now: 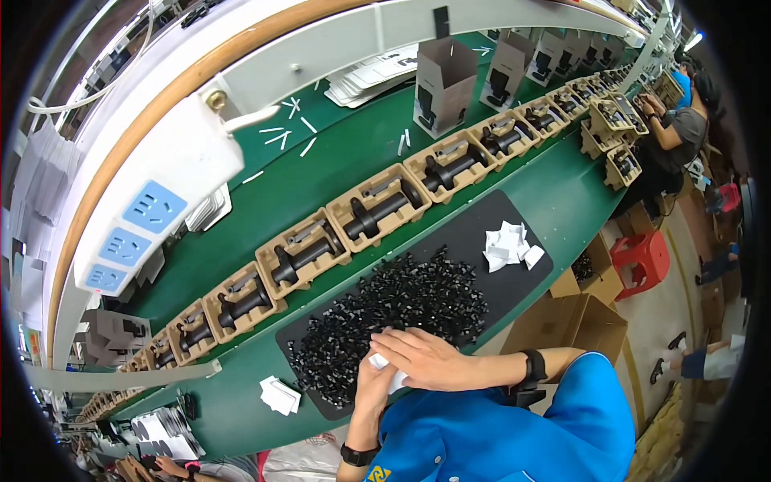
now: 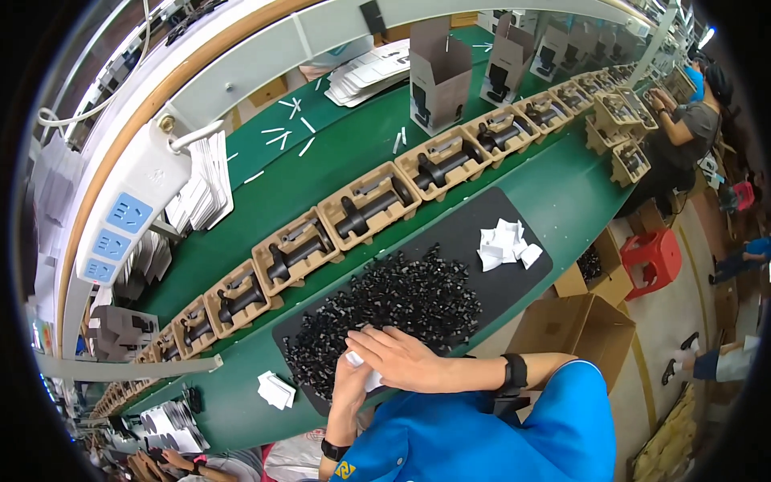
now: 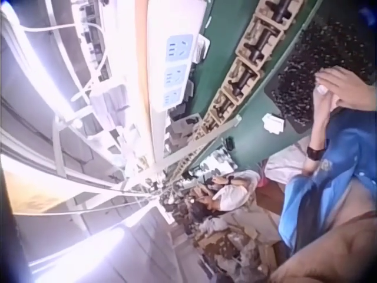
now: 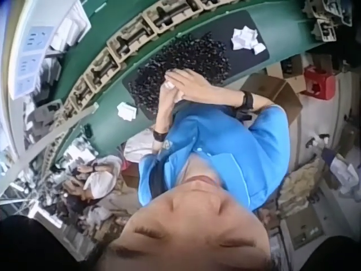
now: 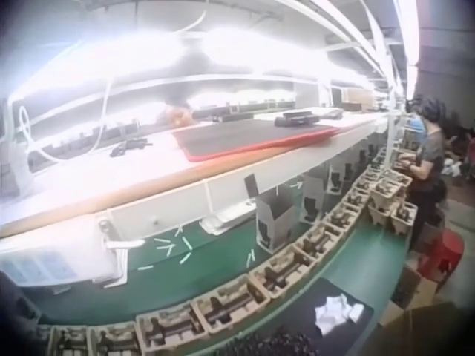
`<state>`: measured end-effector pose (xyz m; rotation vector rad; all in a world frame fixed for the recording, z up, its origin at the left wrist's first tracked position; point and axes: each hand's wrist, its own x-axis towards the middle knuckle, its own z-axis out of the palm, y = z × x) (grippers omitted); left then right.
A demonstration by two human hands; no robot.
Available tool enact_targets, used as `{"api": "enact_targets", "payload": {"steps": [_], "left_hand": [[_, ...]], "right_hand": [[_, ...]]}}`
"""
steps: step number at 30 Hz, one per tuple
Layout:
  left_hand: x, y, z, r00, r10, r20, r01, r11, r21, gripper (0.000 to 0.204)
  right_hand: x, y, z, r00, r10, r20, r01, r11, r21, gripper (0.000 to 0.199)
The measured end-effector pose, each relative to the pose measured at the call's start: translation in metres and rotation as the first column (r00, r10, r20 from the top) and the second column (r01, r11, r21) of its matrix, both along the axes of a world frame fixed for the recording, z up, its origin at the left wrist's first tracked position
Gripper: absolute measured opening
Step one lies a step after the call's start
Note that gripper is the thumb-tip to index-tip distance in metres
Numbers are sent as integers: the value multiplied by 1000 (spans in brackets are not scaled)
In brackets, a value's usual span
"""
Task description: Packaging small black electronic components into white plastic bags at a manual assembly station.
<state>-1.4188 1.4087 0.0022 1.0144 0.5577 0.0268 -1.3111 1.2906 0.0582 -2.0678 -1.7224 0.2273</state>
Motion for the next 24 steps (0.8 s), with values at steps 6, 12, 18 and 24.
{"api": "enact_targets", "payload": {"steps": [6, 12, 18, 24], "left_hand": [[17, -26, 5, 999, -46, -14, 46, 999, -10, 46], [22, -41, 25, 992, -120, -23, 120, 993, 7, 36], [19, -49, 45, 980, -191, -54, 183, 976, -118, 33], [12, -52, 53, 921, -382, 68, 388, 912, -131, 27]], "right_hand": [[6, -29, 4, 998, -37, -41, 36, 999, -18, 82], [27, -43, 25, 985, -83, -151, 107, 982, 158, 78], [33, -62, 15, 991, -35, 130, -16, 928, 373, 58], [49, -64, 27, 978, 73, -197, 5, 929, 370, 21]]}}
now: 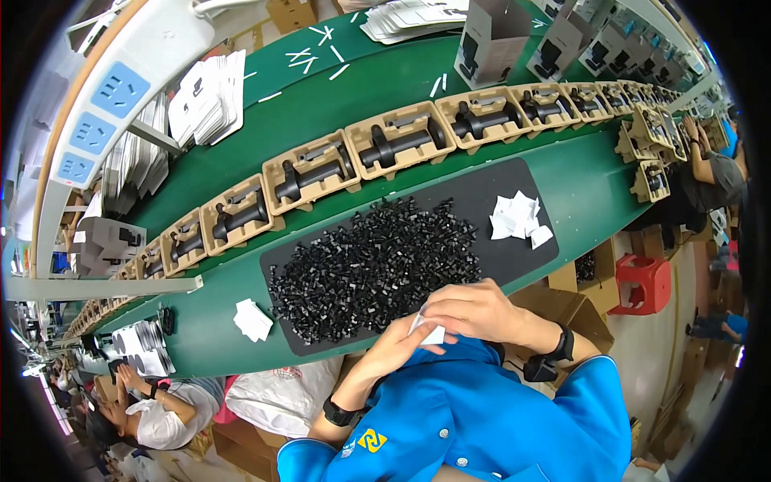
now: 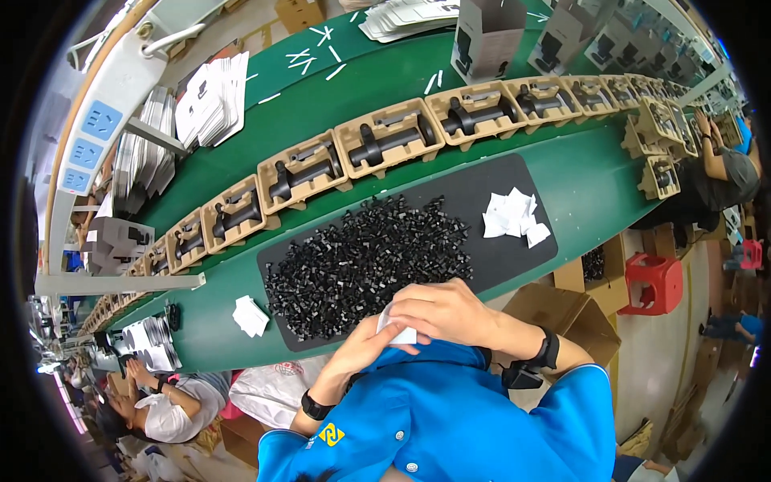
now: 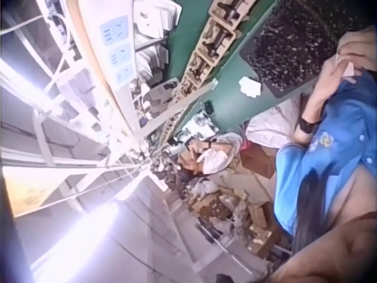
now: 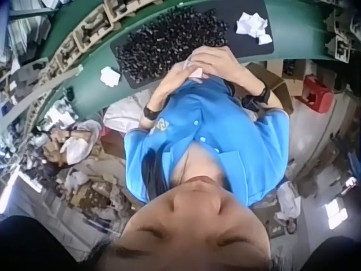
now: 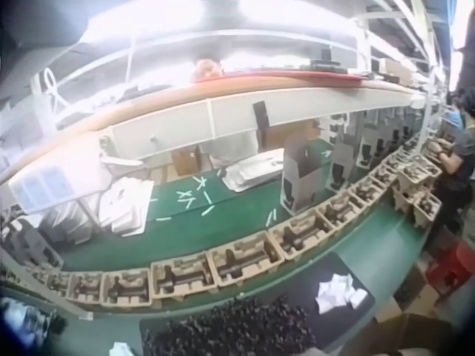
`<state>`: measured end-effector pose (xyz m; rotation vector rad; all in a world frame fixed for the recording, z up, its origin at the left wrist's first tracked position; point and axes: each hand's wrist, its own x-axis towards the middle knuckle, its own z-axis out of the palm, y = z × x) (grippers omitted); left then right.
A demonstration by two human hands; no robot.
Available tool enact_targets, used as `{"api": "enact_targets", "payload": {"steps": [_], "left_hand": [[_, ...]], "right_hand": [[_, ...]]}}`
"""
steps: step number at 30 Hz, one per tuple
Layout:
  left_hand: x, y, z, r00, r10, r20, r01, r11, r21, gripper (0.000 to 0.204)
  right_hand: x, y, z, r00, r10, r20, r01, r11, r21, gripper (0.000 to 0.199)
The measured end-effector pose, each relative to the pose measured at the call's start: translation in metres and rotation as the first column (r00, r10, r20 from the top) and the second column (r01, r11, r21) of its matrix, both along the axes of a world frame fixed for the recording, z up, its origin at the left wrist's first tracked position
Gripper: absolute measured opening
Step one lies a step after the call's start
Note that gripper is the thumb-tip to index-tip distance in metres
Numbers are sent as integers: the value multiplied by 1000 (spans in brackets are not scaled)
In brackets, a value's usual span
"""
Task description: Packaging small black electronic components into white plastic bags at a manual assembly station.
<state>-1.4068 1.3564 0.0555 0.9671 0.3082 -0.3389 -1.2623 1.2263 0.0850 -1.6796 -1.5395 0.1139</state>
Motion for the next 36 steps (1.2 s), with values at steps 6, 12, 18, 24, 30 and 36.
{"api": "enact_targets", "payload": {"steps": [6, 12, 18, 24, 30, 36], "left_hand": [[-10, 9, -2, 928, -367, 64, 320, 872, 371, 33], [-11, 5, -35, 955, -287, -69, 279, 803, 527, 33], [-23, 32, -41, 983, 118, -138, -29, 853, 521, 21], [-20, 48, -36, 967, 187, -171, -80, 865, 495, 24], [-20, 55, -29, 932, 253, -261, -153, 924, 352, 23], [-12, 61, -22, 931, 268, -247, -178, 927, 331, 23]], "right_hand": [[4, -2, 21, 670, 77, -738, -647, 548, -531, 26], [-2, 11, -11, 700, 375, -608, -712, 438, -549, 24], [82, 17, -137, 908, -207, 364, 382, 763, -521, 23], [106, 44, -214, 867, 26, 498, 292, 783, -549, 10], [108, 48, -217, 778, 234, 582, 131, 847, -515, 12], [97, 43, -212, 753, 194, 628, 212, 833, -512, 18]]}}
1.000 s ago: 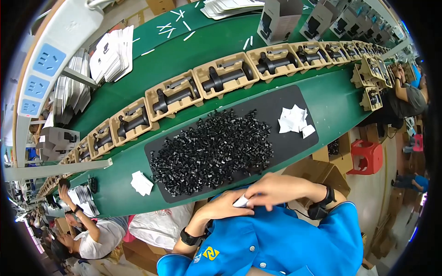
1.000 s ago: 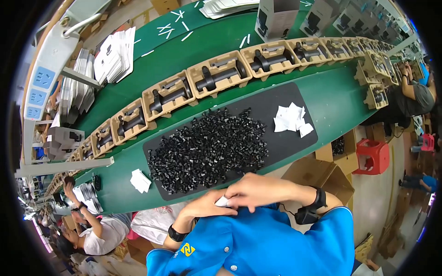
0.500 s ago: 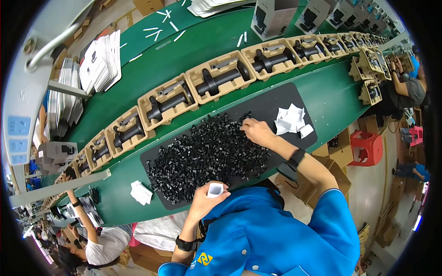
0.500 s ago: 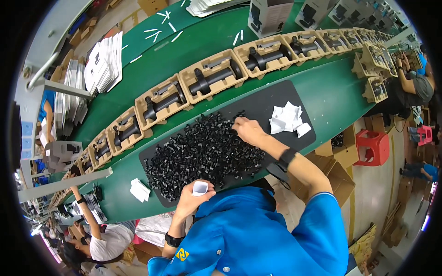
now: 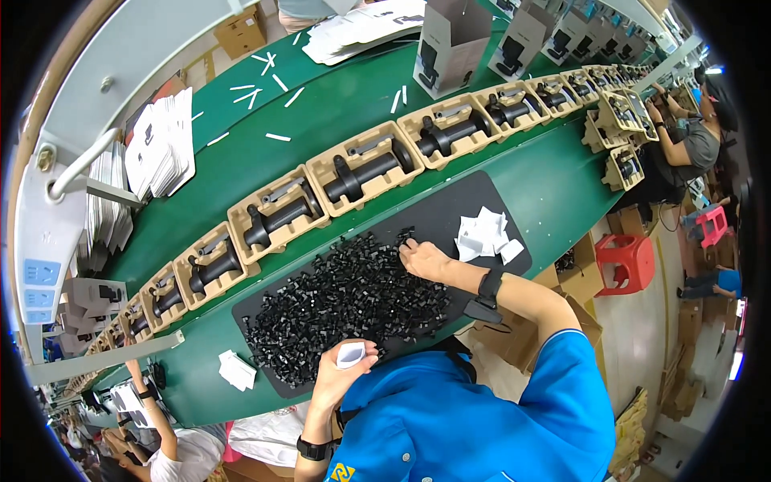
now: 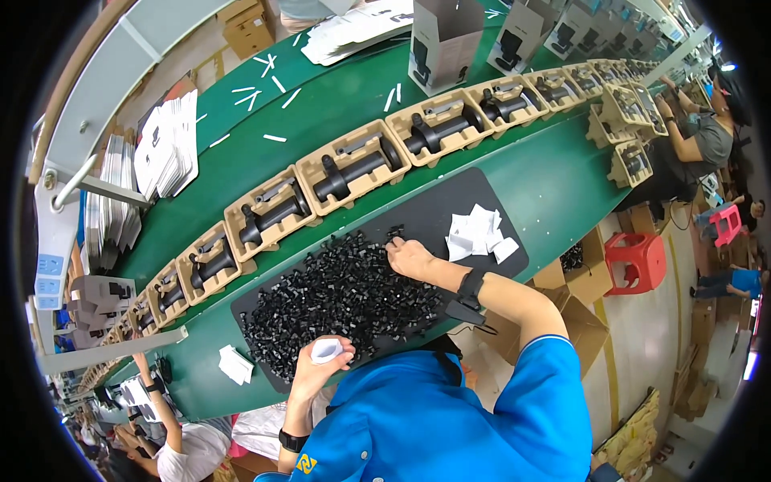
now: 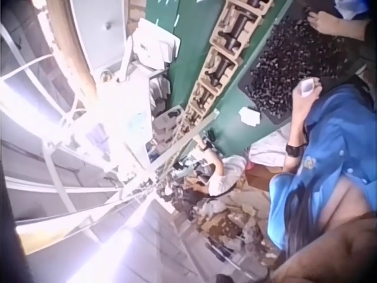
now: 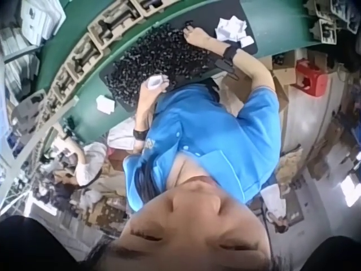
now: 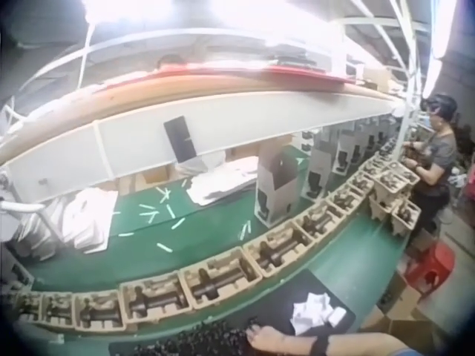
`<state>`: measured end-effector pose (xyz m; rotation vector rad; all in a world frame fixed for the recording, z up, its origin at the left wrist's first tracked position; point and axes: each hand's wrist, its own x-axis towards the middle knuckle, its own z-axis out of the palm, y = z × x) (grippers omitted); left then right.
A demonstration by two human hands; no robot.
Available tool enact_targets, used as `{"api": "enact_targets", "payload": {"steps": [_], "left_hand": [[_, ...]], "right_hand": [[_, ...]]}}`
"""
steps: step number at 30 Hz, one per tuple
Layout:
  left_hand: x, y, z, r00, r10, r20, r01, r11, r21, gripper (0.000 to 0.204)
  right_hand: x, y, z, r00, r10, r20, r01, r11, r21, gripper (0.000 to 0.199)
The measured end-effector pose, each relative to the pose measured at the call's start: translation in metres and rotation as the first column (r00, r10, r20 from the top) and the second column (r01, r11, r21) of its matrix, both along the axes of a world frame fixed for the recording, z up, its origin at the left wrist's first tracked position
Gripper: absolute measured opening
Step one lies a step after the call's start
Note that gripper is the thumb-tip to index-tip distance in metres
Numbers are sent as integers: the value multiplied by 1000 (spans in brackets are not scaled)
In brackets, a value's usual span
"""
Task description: Packaging small black electronic components into white plastic bags at a manual assembly station.
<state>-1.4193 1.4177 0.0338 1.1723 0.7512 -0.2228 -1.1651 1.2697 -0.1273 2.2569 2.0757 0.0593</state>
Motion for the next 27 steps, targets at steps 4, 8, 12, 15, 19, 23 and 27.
{"api": "enact_targets", "payload": {"steps": [4, 8, 12, 15, 19, 23, 27], "left_hand": [[1, 0, 1, 1000, 17, 17, -17, 1000, 9, 25], [-3, -1, 7, 999, 32, 6, -32, 999, 11, 25], [-11, 0, 9, 999, 39, 18, -40, 998, 53, 28], [-18, 0, 9, 995, 86, 44, -86, 996, -5, 29], [-18, 0, 21, 994, 69, 80, -67, 997, -33, 27], [-16, 8, 20, 991, -15, 135, 20, 999, -35, 25], [-10, 16, 27, 954, -250, 165, 221, 959, 175, 29]], "right_hand": [[5, 0, -8, 999, 50, -5, -50, 998, -49, 20], [6, 2, -8, 994, 104, -15, -104, 994, 17, 18], [7, -2, -6, 993, 38, -113, -32, 998, 55, 15], [12, 3, -12, 979, 12, -202, -30, 996, -87, 26], [4, 9, 26, 803, -142, -579, 256, 959, 120, 24], [-59, 33, 190, -200, -290, -936, 420, 837, -350, 30], [-105, 29, 240, 459, 355, -815, 224, 841, 492, 27]]}}
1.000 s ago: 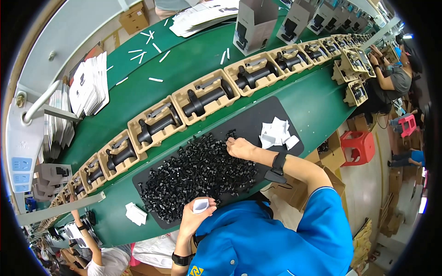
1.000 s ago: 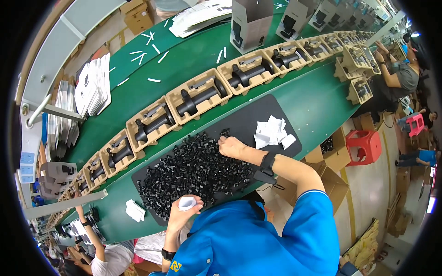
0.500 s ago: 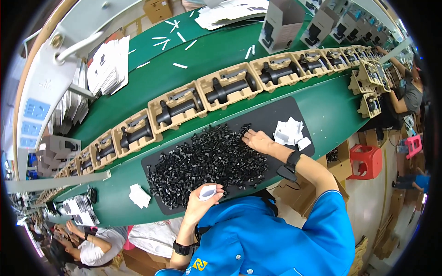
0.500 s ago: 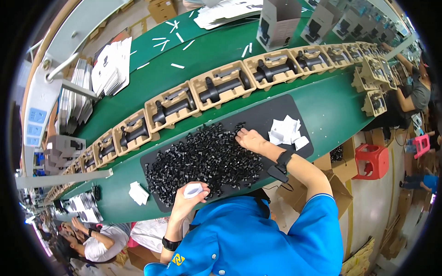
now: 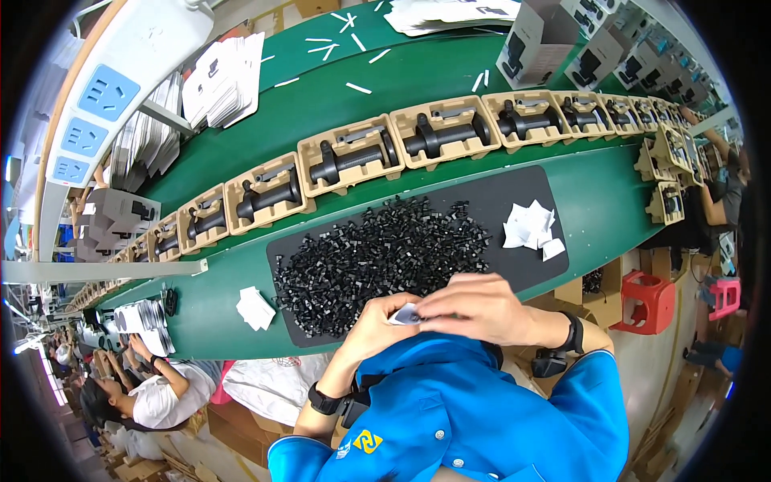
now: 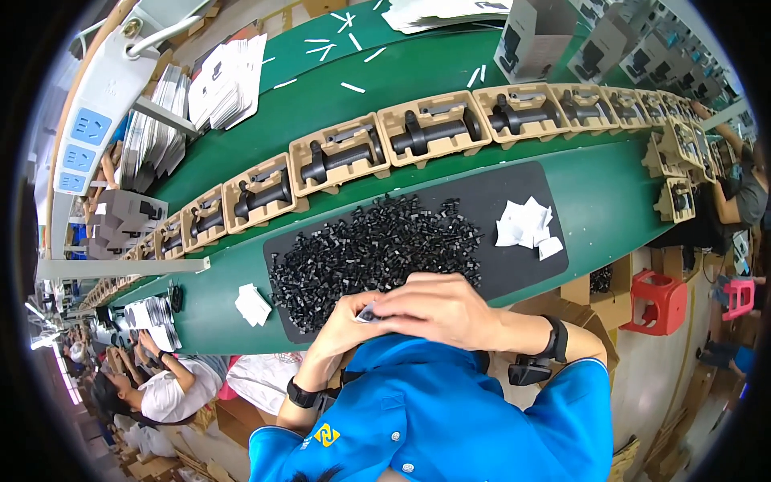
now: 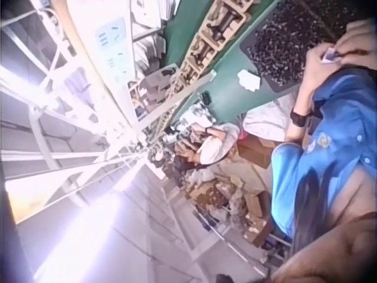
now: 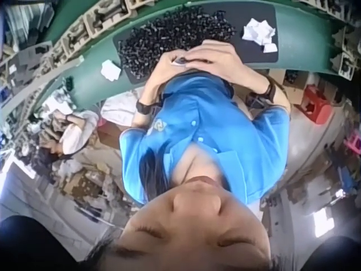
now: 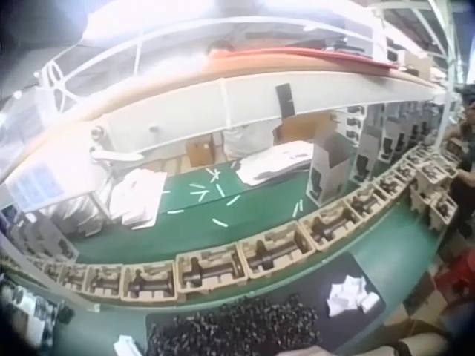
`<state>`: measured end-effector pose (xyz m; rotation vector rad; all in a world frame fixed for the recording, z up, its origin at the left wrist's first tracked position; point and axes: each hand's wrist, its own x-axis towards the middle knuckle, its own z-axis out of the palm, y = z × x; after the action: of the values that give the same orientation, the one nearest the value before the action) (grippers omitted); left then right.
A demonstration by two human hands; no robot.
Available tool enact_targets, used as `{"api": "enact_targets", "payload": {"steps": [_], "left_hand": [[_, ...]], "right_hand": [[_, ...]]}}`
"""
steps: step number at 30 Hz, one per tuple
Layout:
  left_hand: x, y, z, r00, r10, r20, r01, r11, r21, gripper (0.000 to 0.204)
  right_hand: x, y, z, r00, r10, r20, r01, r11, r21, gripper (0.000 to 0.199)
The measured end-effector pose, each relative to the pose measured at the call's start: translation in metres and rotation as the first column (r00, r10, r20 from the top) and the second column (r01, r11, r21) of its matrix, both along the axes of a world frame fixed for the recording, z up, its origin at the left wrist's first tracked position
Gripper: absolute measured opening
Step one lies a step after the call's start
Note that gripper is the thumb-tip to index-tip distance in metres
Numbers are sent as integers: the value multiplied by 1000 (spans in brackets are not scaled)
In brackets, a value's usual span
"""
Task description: Packaging small black electronic components into white plastic bags at a manual assembly station.
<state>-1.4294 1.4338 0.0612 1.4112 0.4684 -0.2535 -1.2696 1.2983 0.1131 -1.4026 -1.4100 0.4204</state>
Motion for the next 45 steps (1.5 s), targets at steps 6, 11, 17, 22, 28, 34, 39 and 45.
{"api": "enact_targets", "payload": {"steps": [6, 11, 17, 22, 28, 34, 39, 45], "left_hand": [[2, 9, 24, 988, -153, 36, 154, 988, -33, 23], [-1, 22, 27, 951, -288, 113, 286, 958, 36, 26], [-1, 31, 39, 914, -340, 219, 311, 937, 159, 28], [-3, 37, 43, 890, -321, 324, 267, 942, 202, 29], [-4, 28, 44, 916, -168, 365, 141, 985, 101, 36], [-20, 24, 57, 942, -33, 334, -120, 897, 426, 33], [-18, 16, 59, 893, 12, 449, -195, 911, 364, 27], [-22, 5, 57, 952, 76, 297, -107, 990, 89, 21]], "right_hand": [[-9, -10, 23, 946, 174, 273, -91, 952, -292, 22], [-26, -18, 25, 805, 406, 432, -147, 843, -518, 46], [-43, -7, 27, 745, 394, 537, -84, 856, -511, 48], [-47, 2, 39, 823, 393, 411, -101, 812, -574, 49], [-48, 7, 46, 835, 410, 367, -117, 784, -610, 31], [-29, 2, 61, 883, 223, 413, -60, 926, -372, 30], [-29, 0, 52, 977, -182, 112, 198, 968, -154, 56], [-33, -11, 12, 988, -143, -54, 141, 989, -49, 25]]}}
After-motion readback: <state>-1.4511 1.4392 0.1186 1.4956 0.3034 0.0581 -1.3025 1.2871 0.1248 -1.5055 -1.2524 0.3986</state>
